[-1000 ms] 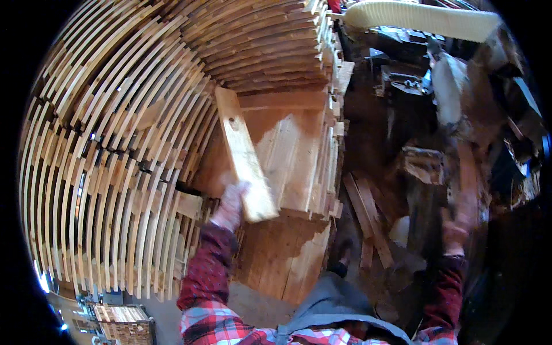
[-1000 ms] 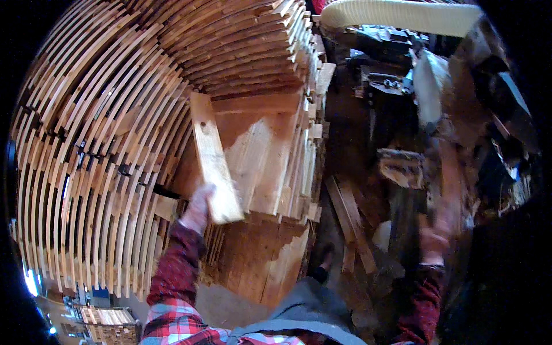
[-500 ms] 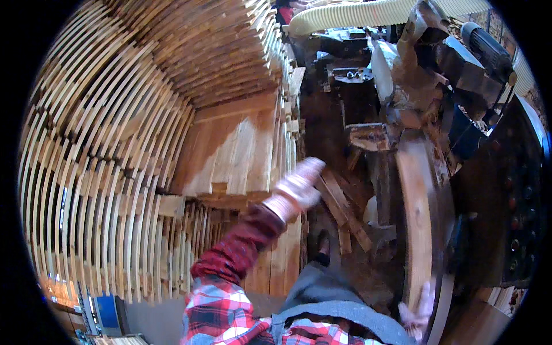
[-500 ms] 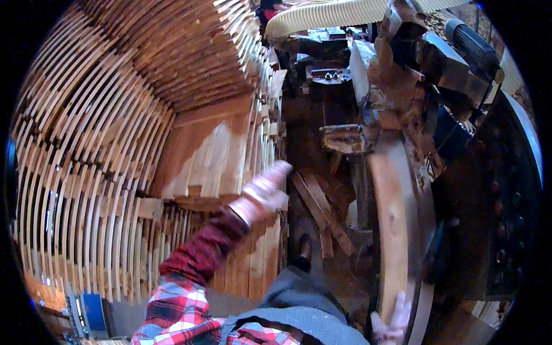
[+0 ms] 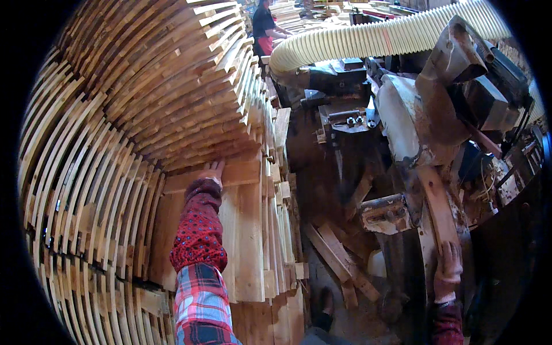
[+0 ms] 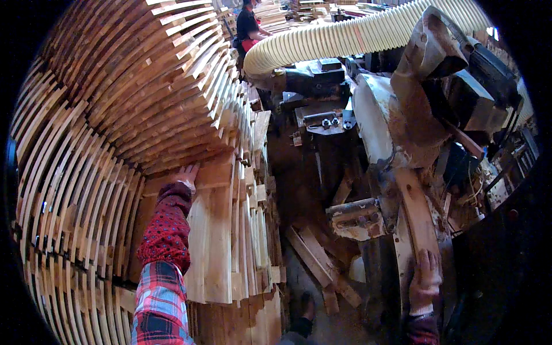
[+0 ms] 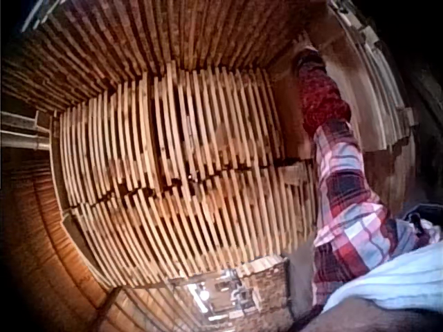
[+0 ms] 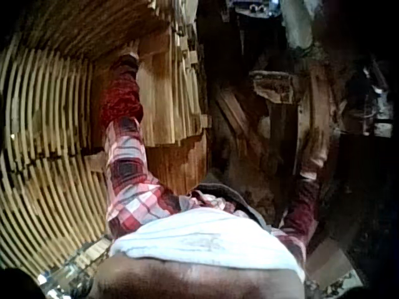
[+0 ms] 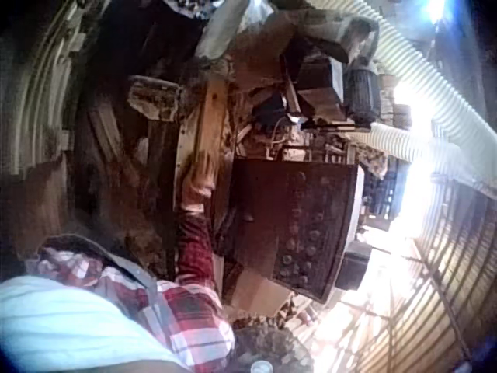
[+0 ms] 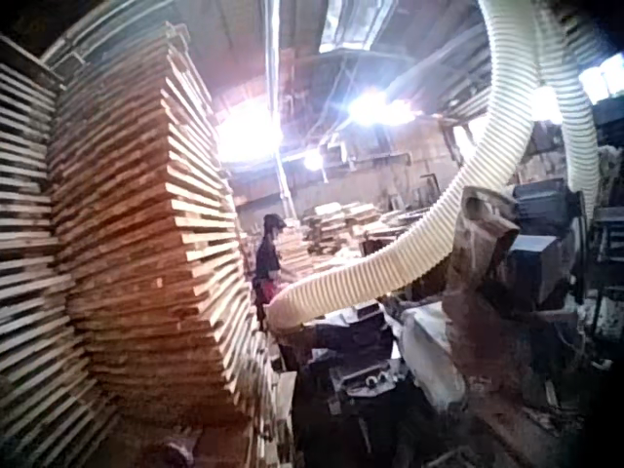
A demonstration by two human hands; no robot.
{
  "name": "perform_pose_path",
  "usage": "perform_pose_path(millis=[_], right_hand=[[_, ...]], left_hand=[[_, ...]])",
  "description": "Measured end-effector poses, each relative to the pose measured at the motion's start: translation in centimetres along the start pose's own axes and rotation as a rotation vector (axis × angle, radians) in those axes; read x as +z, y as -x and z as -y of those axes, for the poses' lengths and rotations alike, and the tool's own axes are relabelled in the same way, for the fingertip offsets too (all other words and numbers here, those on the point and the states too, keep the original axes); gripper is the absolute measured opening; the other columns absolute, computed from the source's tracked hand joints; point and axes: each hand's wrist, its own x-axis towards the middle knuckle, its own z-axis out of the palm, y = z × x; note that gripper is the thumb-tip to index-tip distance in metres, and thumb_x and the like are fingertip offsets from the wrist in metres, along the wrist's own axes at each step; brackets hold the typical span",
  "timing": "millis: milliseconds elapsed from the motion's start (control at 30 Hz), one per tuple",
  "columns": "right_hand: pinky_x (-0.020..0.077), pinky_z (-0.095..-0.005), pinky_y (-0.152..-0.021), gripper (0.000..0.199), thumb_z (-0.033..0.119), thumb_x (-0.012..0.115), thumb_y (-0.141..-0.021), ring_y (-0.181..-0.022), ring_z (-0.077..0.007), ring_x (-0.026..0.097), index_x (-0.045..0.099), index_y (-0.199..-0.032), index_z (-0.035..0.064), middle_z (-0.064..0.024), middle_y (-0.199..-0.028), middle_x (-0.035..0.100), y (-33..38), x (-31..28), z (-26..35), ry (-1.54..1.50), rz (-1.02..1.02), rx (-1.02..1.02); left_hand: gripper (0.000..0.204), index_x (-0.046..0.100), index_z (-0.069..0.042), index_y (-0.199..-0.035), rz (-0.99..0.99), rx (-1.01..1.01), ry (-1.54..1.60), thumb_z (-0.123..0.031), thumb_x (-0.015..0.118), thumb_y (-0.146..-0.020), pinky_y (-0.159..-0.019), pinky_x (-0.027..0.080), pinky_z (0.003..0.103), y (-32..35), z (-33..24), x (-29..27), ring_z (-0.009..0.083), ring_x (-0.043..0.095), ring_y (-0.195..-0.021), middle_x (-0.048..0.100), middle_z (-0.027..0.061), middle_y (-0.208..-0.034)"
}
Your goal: The person repeatedly picks up thin wooden planks from a pile, places them onto a machine, and then stacks them onto a growing pile of processed wood. The person handles the wood by hand, moving it between the machine and the stack.
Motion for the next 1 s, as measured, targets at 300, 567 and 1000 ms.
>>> perform_pose_path(millis=[300, 567, 1000], right_hand=[[0.043, -0.0539, -0.113, 0.076, 0.036, 0.08, -0.086, -0.132, -0.0438, 0.056, 0.054, -0.148, -0.0001, -0.0242, -0.145, 0.058, -0.2, -0.4, 12.5, -0.466, 0.003, -0.43], [0.0545, -0.0509, -0.088, 0.074, 0.033, 0.085, -0.068, -0.104, -0.043, 0.066, 0.056, -0.129, 0.0028, -0.0214, -0.11, 0.066, 14.6, -17.9, 13.5, -0.551, 0.348, -0.111], [0.0412, -0.06, -0.117, 0.06, 0.014, 0.076, -0.078, -0.134, -0.0578, 0.051, 0.065, -0.135, -0.0008, -0.0294, -0.144, 0.059, 30.7, -14.2, -5.0, -0.088, -0.018, 0.013]], left_hand=[[0.045, 0.069, -0.016, -0.118, -0.068, 0.738, -0.159, -0.025, 0.079, -0.075, -0.102, 0.048, 0.049, 31.4, -10.3, -9.1, 0.034, 0.069, -0.112, 0.073, 0.0117, -0.112], [0.05, 0.067, -0.015, -0.118, -0.588, 1.304, 0.068, -0.031, 0.071, -0.071, -0.108, 0.038, 0.055, 54.2, -29.5, -8.7, 0.0268, 0.058, -0.115, 0.064, 0.0061, -0.118], [0.102, 0.025, -0.015, -0.166, -0.056, -0.266, 0.249, -0.062, 0.07, -0.087, -0.121, 0.033, 0.057, 31.1, -10.7, 0.0, 0.0369, 0.035, -0.153, 0.033, 0.0116, -0.169]])
